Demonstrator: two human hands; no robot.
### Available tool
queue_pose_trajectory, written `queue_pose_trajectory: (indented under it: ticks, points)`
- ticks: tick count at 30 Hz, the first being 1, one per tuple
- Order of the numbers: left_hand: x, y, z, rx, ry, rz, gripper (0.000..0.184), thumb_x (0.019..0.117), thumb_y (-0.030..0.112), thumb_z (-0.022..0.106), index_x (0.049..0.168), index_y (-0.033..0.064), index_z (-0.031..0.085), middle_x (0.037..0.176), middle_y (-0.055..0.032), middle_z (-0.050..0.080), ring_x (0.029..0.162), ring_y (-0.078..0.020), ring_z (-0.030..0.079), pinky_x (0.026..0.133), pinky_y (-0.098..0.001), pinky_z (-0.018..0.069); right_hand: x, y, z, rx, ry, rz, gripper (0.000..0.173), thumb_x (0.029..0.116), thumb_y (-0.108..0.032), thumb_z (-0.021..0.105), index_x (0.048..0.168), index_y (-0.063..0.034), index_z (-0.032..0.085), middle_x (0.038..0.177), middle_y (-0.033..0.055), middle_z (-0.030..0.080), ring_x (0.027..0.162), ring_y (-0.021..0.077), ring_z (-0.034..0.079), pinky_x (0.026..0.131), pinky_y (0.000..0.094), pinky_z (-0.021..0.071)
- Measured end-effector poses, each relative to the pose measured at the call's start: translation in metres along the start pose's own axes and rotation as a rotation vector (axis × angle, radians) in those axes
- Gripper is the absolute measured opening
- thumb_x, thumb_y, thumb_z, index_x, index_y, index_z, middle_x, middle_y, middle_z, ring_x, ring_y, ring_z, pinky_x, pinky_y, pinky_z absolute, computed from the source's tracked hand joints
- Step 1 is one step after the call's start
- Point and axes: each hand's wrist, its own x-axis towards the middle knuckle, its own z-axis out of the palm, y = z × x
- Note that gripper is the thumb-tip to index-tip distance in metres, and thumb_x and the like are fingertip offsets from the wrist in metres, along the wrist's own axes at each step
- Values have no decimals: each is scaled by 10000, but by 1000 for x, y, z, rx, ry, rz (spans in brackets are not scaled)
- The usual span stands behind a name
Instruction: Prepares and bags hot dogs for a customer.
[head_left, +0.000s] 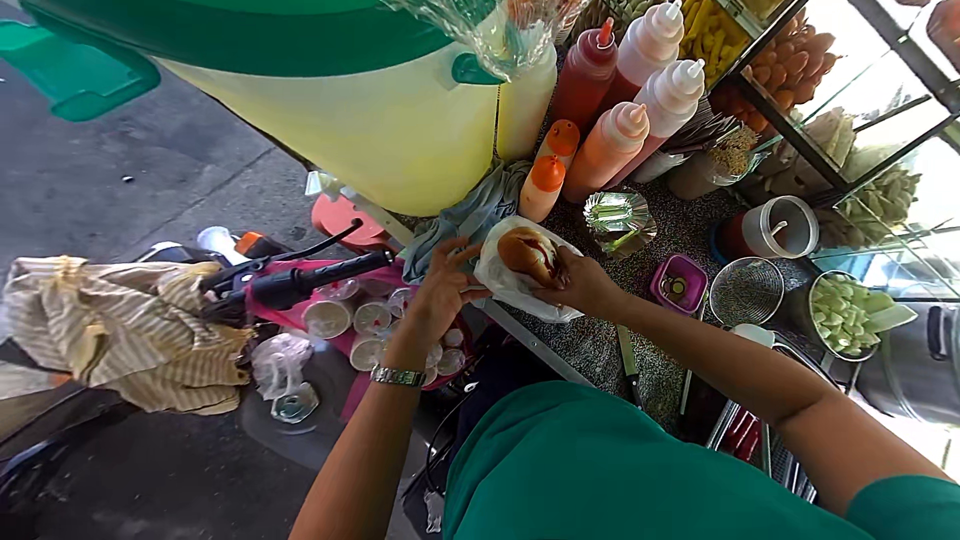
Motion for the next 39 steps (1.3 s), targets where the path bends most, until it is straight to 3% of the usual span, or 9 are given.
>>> queue_pose_trajectory:
  ticks: [4, 10, 14, 17, 22, 25, 30, 33, 39]
  points:
    - [2, -40, 8, 121, -35, -164, 622, 919, -8, 501, 1509, 52, 317, 1467, -162, 432, 961, -168, 681, 830, -338, 590, 2, 6, 2, -15, 8, -31, 654, 874, -259, 827, 1335, 85, 515, 1147, 272, 662, 1019, 398, 686, 885, 561, 551]
    - [14, -38, 27, 157, 53, -90, 201, 983, -55, 568, 1178, -35, 607, 978, -52, 707, 814, -83, 702, 788, -285, 607, 3, 5, 15, -33, 69, -219, 647, 823, -167, 858, 1331, 73, 537, 1135, 246, 675, 983, 357, 704, 850, 517, 579]
    - [20, -52, 20, 397, 187, -62, 186, 995, 39, 623, 1141, -74, 652, 1068, -184, 694, 964, -194, 689, 916, -412, 565, 3, 5, 16, -94, -4, -231, 632, 836, -167, 843, 1332, 72, 531, 1169, 249, 661, 998, 364, 701, 858, 518, 579]
    - [19, -59, 17, 416, 268, 3, 157, 994, 51, 613, 1080, -69, 664, 971, -165, 683, 893, -179, 646, 865, -416, 526, 5, 13, 19, -220, -119, -144, 612, 885, -220, 796, 1347, 76, 525, 1099, 265, 679, 995, 414, 696, 864, 562, 555]
    - [11, -42, 7, 354, 167, -115, 451, 1003, -17, 567, 1446, -17, 486, 1426, -244, 539, 1181, -304, 629, 1017, -461, 500, 4, 21, 18, -261, -143, -5, 600, 910, -245, 767, 1351, 74, 515, 1175, 267, 649, 1044, 418, 676, 880, 574, 538]
    - [11, -5, 6, 332, 82, -71, 493, 1000, 145, 386, 1488, 89, 433, 1557, -135, 421, 1296, -272, 530, 1001, -482, 474, 1, 25, 22, -256, -133, -49, 594, 905, -239, 771, 1358, 61, 531, 1219, 260, 650, 1088, 414, 667, 924, 577, 527]
    - [62, 64, 28, 876, -346, -64, 468, 1000, 321, 660, 1297, -40, 642, 1328, -294, 568, 1238, -436, 531, 1034, -576, 425, -6, 23, 36, -302, -176, -232, 497, 916, -127, 729, 1348, 59, 570, 1258, 257, 644, 1172, 417, 632, 993, 554, 500]
    - [82, 68, 39, 1126, -551, -97, 381, 961, 296, 719, 1079, -63, 677, 1033, -240, 664, 990, -360, 630, 903, -556, 478, -9, 21, 39, -270, -164, -220, 476, 927, -122, 701, 1347, 58, 567, 1270, 257, 641, 1171, 412, 640, 978, 551, 510]
    - [67, 69, 31, 1341, -233, -136, 205, 996, 86, 603, 1079, -98, 642, 1007, -297, 658, 1021, -473, 641, 890, -640, 486, -8, 24, 32, -278, -110, -107, 542, 943, -162, 715, 1403, 51, 522, 1291, 259, 626, 1192, 412, 629, 1006, 537, 503]
